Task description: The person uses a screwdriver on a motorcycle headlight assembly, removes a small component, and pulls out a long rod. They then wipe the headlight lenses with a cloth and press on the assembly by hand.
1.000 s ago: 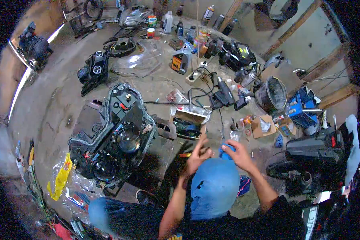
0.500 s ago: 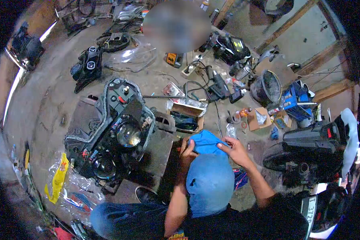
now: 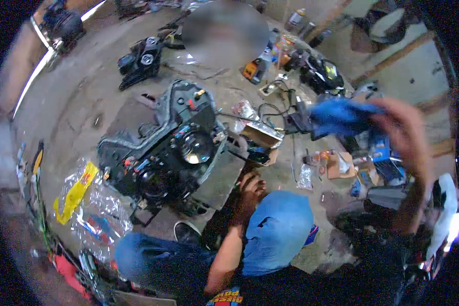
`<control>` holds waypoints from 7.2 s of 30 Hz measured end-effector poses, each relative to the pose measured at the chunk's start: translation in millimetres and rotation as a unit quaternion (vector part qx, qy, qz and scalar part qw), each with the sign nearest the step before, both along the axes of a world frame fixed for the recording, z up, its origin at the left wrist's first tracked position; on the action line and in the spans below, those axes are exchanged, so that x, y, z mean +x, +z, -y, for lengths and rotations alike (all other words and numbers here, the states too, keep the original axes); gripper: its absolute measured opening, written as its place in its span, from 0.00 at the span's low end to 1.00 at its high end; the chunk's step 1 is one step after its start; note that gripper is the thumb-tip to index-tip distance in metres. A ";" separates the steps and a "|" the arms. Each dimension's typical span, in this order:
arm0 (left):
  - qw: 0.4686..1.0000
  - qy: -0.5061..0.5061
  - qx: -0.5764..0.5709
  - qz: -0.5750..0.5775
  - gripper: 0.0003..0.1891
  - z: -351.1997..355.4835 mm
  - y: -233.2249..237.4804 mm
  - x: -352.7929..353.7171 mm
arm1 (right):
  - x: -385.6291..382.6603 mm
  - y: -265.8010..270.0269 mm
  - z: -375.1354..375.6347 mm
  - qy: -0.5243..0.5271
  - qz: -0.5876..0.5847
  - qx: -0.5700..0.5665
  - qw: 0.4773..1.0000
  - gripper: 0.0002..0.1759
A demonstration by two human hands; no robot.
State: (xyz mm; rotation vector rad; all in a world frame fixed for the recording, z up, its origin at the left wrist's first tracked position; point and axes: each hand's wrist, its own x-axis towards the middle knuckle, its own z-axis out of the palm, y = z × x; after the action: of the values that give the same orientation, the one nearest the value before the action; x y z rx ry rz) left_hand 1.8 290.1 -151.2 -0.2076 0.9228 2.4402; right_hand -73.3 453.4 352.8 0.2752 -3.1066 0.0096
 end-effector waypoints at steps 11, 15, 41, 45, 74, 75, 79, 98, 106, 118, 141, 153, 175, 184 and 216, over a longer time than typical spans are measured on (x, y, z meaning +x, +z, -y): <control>0.938 -0.048 -0.226 -0.258 0.18 31.2 -9.8 -9.9 | 89.3 -272.2 -1.0 0.057 0.230 0.015 0.971 0.12; 0.918 -0.054 -0.251 -0.301 0.21 11.2 -2.2 19.3 | 99.0 -233.7 7.3 -0.064 0.149 -0.232 0.959 0.12; 0.920 0.143 -0.233 -0.282 0.12 281.0 298.4 82.2 | 4.1 -185.9 56.3 0.003 0.115 -0.614 0.781 0.15; 0.782 0.416 -0.432 -0.172 0.18 342.4 321.6 27.6 | -38.4 -205.5 122.3 0.300 -0.040 -0.445 0.843 0.19; 0.751 0.382 -0.537 -0.055 0.43 339.1 138.4 -92.7 | -45.0 -248.2 199.4 0.268 -0.204 -0.324 0.884 0.27; 0.751 0.379 -0.539 -0.052 0.43 339.4 138.4 -92.7 | -43.5 -253.6 197.0 0.294 -0.191 -0.305 0.886 0.26; 0.745 0.375 -0.549 -0.042 0.43 336.6 141.9 -92.2 | -52.8 -270.4 164.0 0.367 -0.198 -0.239 0.877 0.24; 0.706 0.407 -0.572 -0.090 0.36 333.1 139.1 -99.8 | -74.5 -272.4 153.3 0.330 -0.268 -0.282 0.860 0.19; 0.508 0.488 -0.684 -0.189 0.29 333.2 161.4 -92.4 | -71.4 -250.3 177.2 0.309 -0.200 -0.320 0.873 0.21; 0.423 0.051 -0.813 -0.396 0.10 341.0 282.1 -104.4 | -65.8 -262.8 180.3 0.279 -0.194 -0.355 0.871 0.24; 0.514 0.075 -0.735 -0.436 0.08 361.0 245.3 -102.1 | -59.9 -284.2 180.4 0.251 -0.231 -0.388 0.856 0.20; 0.591 0.095 -0.670 -0.439 0.07 350.4 242.2 -110.5 | -61.0 -290.6 181.7 0.257 -0.237 -0.400 0.847 0.18; 0.571 0.106 -0.686 -0.438 0.07 344.7 245.7 -111.8 | -73.5 -255.3 174.5 0.349 -0.206 -0.255 0.878 0.22; 0.568 0.184 -0.647 -0.474 0.06 340.6 236.0 -106.4 | -66.9 -207.8 181.4 0.183 -0.219 -0.420 0.862 0.15; 0.584 0.281 -0.609 -0.457 0.06 335.5 198.3 -110.4 | -42.9 -209.2 232.6 0.465 -0.151 -0.120 0.864 0.24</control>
State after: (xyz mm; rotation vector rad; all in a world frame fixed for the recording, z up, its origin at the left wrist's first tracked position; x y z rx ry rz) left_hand -108.6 -45.4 47.1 0.4472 3.3306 1.6842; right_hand -116.1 220.9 143.6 1.5295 -2.3241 0.3243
